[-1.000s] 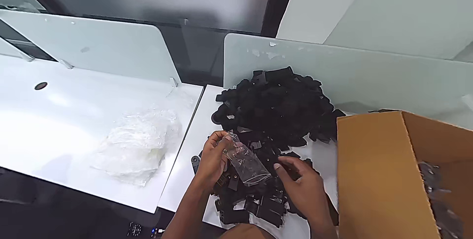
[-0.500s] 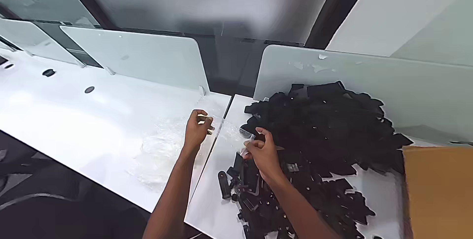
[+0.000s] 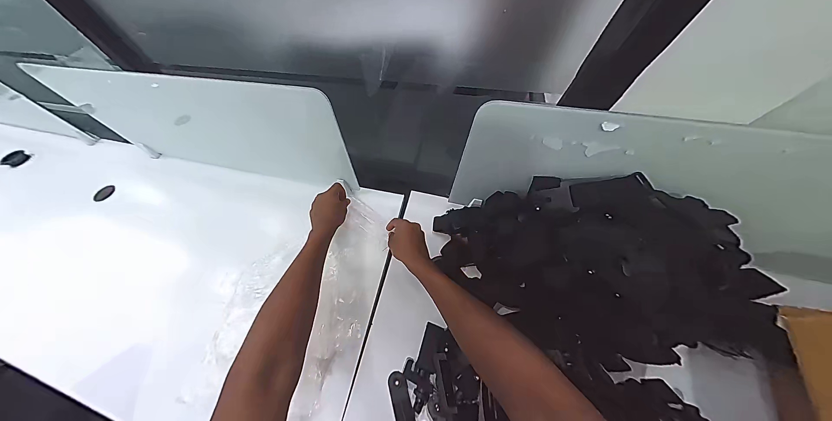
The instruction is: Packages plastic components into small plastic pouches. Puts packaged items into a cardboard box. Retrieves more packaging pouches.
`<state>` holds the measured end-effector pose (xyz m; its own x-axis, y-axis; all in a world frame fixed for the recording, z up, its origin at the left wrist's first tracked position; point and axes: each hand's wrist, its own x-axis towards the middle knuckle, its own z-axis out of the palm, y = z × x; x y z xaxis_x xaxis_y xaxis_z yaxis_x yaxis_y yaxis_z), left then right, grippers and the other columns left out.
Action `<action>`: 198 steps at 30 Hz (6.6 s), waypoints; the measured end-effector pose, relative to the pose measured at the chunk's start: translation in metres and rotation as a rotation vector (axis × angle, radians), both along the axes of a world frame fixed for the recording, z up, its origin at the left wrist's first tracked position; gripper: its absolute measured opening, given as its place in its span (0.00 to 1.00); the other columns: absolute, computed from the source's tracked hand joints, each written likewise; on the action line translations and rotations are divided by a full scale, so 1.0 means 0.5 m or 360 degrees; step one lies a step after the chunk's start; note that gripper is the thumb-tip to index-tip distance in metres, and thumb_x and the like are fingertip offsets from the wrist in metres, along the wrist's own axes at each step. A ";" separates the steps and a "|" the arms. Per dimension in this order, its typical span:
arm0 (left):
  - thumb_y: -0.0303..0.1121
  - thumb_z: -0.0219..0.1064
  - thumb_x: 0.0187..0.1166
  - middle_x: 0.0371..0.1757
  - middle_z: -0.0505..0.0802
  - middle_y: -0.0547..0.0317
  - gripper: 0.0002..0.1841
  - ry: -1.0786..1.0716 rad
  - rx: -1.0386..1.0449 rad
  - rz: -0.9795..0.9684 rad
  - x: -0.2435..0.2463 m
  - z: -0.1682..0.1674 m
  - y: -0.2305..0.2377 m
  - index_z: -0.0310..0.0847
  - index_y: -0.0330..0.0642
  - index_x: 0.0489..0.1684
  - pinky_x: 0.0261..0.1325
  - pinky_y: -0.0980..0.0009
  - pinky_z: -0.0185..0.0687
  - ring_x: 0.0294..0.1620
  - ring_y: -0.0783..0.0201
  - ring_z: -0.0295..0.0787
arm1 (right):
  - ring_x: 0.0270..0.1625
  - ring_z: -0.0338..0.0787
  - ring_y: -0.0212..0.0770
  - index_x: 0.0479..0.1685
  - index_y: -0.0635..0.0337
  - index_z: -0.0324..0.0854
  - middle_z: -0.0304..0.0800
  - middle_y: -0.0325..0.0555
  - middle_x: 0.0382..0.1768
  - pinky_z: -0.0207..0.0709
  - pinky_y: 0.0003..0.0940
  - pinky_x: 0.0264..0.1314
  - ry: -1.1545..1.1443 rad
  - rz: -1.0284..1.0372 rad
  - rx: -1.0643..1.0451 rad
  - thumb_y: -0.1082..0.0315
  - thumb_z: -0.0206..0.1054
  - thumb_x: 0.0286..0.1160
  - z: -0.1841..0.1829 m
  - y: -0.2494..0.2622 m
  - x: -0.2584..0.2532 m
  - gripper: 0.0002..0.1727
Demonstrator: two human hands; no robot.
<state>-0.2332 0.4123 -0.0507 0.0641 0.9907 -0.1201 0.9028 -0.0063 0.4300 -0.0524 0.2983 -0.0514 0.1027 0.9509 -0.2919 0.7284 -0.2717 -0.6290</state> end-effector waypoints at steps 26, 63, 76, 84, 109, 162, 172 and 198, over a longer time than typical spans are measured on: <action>0.40 0.62 0.84 0.49 0.93 0.54 0.15 -0.0640 0.0380 -0.2103 0.648 0.273 -0.778 0.88 0.42 0.56 0.55 0.56 0.88 0.49 0.59 0.91 | 0.21 0.82 0.29 0.49 0.59 0.88 0.86 0.40 0.25 0.78 0.25 0.26 0.0187 -0.0014 -0.0106 0.63 0.64 0.87 0.463 -0.865 0.625 0.10; 0.51 0.54 0.90 0.59 0.88 0.44 0.25 -0.0152 -0.0213 -0.2767 1.117 0.367 -1.093 0.81 0.36 0.64 0.61 0.47 0.83 0.56 0.49 0.89 | 0.46 0.86 0.42 0.49 0.58 0.81 0.85 0.44 0.38 0.79 0.43 0.54 -0.0387 -0.0743 0.0453 0.53 0.59 0.89 0.390 -1.262 0.948 0.16; 0.41 0.58 0.91 0.49 0.88 0.59 0.14 -0.1374 0.0301 -0.2285 0.729 0.431 -1.005 0.85 0.40 0.52 0.53 0.77 0.83 0.50 0.73 0.84 | 0.48 0.91 0.26 0.46 0.52 0.85 0.92 0.31 0.43 0.88 0.22 0.54 0.0282 -0.1108 0.1908 0.61 0.73 0.79 0.404 -1.115 0.577 0.07; 0.38 0.72 0.79 0.37 0.91 0.66 0.09 -0.1255 -0.0094 -0.1607 0.483 0.316 -0.885 0.90 0.41 0.38 0.43 0.80 0.86 0.38 0.77 0.87 | 0.41 0.91 0.26 0.43 0.56 0.87 0.93 0.33 0.38 0.88 0.23 0.46 0.0806 -0.0981 0.1441 0.58 0.77 0.72 0.246 -0.917 0.421 0.12; 0.36 0.71 0.74 0.30 0.84 0.61 0.09 -0.0847 0.0800 -0.0774 0.404 0.243 -0.846 0.82 0.39 0.30 0.31 0.80 0.77 0.28 0.74 0.78 | 0.57 0.91 0.50 0.52 0.47 0.96 0.90 0.52 0.63 0.85 0.45 0.59 -0.0115 -0.0322 0.1143 0.74 0.62 0.72 0.222 -0.773 0.371 0.19; 0.62 0.38 0.91 0.49 0.94 0.47 0.33 -0.2635 -0.0970 0.0519 0.341 0.101 -0.797 0.75 0.43 0.67 0.43 0.57 0.94 0.46 0.55 0.95 | 0.64 0.90 0.49 0.62 0.53 0.86 0.91 0.47 0.62 0.85 0.49 0.63 -0.0088 -0.0208 0.0843 0.60 0.83 0.58 0.130 -0.810 0.440 0.27; 0.57 0.37 0.93 0.48 0.94 0.49 0.30 -0.2658 -0.1134 0.0403 0.401 0.109 -0.823 0.76 0.44 0.67 0.43 0.60 0.94 0.44 0.57 0.95 | 0.63 0.89 0.60 0.65 0.52 0.85 0.87 0.53 0.66 0.85 0.56 0.59 -0.0387 0.0034 0.0578 0.82 0.77 0.56 0.089 -0.793 0.428 0.31; 0.33 0.40 0.95 0.71 0.88 0.42 0.21 -0.2519 -0.0928 -0.0117 0.424 0.112 -0.854 0.69 0.30 0.75 0.70 0.58 0.84 0.69 0.54 0.87 | 0.57 0.92 0.48 0.75 0.49 0.83 0.91 0.48 0.61 0.86 0.49 0.59 0.0036 0.0127 0.0623 0.56 0.67 0.78 0.204 -0.801 0.391 0.25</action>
<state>-0.0215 -0.0148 0.0053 0.5121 0.8303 -0.2199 -0.3812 0.4491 0.8080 0.1433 -0.1020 0.0503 0.0214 0.9954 0.0929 0.7225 0.0488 -0.6897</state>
